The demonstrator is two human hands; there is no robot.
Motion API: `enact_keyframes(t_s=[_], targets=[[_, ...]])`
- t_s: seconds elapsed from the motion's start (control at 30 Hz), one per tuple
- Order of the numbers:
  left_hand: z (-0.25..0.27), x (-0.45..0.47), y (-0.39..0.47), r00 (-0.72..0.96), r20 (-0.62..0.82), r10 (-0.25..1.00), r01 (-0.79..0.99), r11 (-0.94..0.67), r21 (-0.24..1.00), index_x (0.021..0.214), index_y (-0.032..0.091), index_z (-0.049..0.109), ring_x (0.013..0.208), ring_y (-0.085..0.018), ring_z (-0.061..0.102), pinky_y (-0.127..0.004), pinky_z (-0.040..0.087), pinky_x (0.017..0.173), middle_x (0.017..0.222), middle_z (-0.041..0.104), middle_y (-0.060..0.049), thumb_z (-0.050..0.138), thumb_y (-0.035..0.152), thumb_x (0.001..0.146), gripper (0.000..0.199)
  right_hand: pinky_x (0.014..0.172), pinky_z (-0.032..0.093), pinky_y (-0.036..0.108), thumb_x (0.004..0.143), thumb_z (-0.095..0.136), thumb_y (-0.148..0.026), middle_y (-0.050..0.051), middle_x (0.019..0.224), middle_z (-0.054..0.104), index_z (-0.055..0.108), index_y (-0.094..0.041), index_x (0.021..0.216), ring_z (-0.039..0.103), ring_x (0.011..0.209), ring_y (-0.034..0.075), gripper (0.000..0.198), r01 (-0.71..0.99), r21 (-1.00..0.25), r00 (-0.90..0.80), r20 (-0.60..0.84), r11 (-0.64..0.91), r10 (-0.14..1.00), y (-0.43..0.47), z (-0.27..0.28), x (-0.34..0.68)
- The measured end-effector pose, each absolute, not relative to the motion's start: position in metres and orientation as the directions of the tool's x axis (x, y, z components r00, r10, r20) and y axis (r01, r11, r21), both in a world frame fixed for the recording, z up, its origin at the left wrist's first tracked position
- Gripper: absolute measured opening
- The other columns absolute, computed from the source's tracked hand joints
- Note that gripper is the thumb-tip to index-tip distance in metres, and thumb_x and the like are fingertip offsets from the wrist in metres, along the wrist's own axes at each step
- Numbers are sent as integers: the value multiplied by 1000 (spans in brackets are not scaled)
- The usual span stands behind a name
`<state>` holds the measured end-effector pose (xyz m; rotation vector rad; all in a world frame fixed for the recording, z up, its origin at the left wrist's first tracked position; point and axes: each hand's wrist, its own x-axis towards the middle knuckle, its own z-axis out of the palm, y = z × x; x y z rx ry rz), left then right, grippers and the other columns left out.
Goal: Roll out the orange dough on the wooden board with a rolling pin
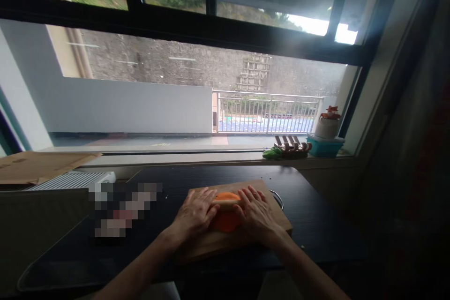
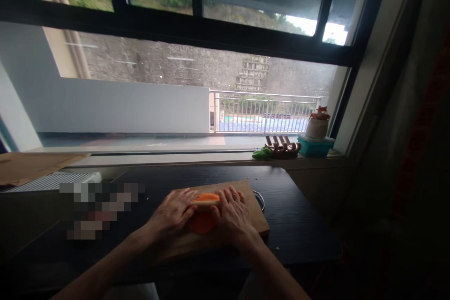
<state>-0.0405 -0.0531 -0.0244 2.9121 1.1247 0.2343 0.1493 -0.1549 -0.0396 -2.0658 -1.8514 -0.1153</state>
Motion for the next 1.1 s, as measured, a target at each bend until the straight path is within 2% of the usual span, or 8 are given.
enact_keyframes(t_s=[0.27,0.37,0.47,0.6,0.73,0.87,0.97,1.1], targets=[[-9,10,16,613,242,752,759,-646,86,111,26,66,126,-33,50,-66,29,102,126,65,-11,37,34,95,34,99,33,53,99,28,-44,11,123,61,60,-26,117,48,123,28,41,963,-174,220,70,-205,973,-80,2,173],[-11,19,21,538,374,755,782,-613,113,103,20,68,122,-32,52,-62,29,105,117,68,-15,28,33,97,42,96,36,52,99,30,-44,10,117,63,61,-26,115,52,117,27,39,962,-174,223,70,-209,972,-68,1,180],[-21,11,6,569,462,680,728,-678,101,114,18,63,130,-27,45,-49,25,112,128,62,-12,33,31,96,37,96,36,48,100,29,-42,12,119,61,62,-24,115,50,119,27,40,963,-191,214,106,-191,971,-72,-6,180],[-32,-15,-25,655,553,515,576,-814,76,112,21,64,116,-23,54,-40,37,104,120,65,-7,40,27,93,31,102,32,41,101,25,-39,8,129,56,65,-25,111,43,126,23,44,969,-223,147,175,-107,974,-92,-12,177],[-27,-29,-43,619,646,447,515,-852,96,98,22,66,96,-22,59,-37,44,85,102,67,-7,41,23,91,26,102,32,33,96,43,-41,4,126,58,68,-27,104,43,126,20,31,962,-239,-78,234,135,969,-113,-15,181],[-16,-22,-45,656,461,597,589,-787,181,91,22,66,91,-21,61,-36,43,86,93,68,-5,38,27,93,29,100,35,29,90,56,-38,5,126,59,71,-22,97,47,124,21,23,956,-246,-96,257,162,962,-111,-18,193],[-13,-11,-42,659,302,689,653,-723,225,99,21,67,98,-21,62,-34,44,89,106,70,-7,40,27,92,29,95,38,30,95,46,-32,8,118,63,72,-19,87,54,113,21,30,965,-259,33,268,39,963,-97,-22,202],[-7,2,-39,688,203,696,664,-717,212,111,21,65,108,-21,61,-33,41,95,117,68,-7,41,21,88,33,89,40,32,98,34,-27,9,102,67,71,-18,93,60,97,20,39,961,-277,100,282,-19,954,-87,-29,210]])
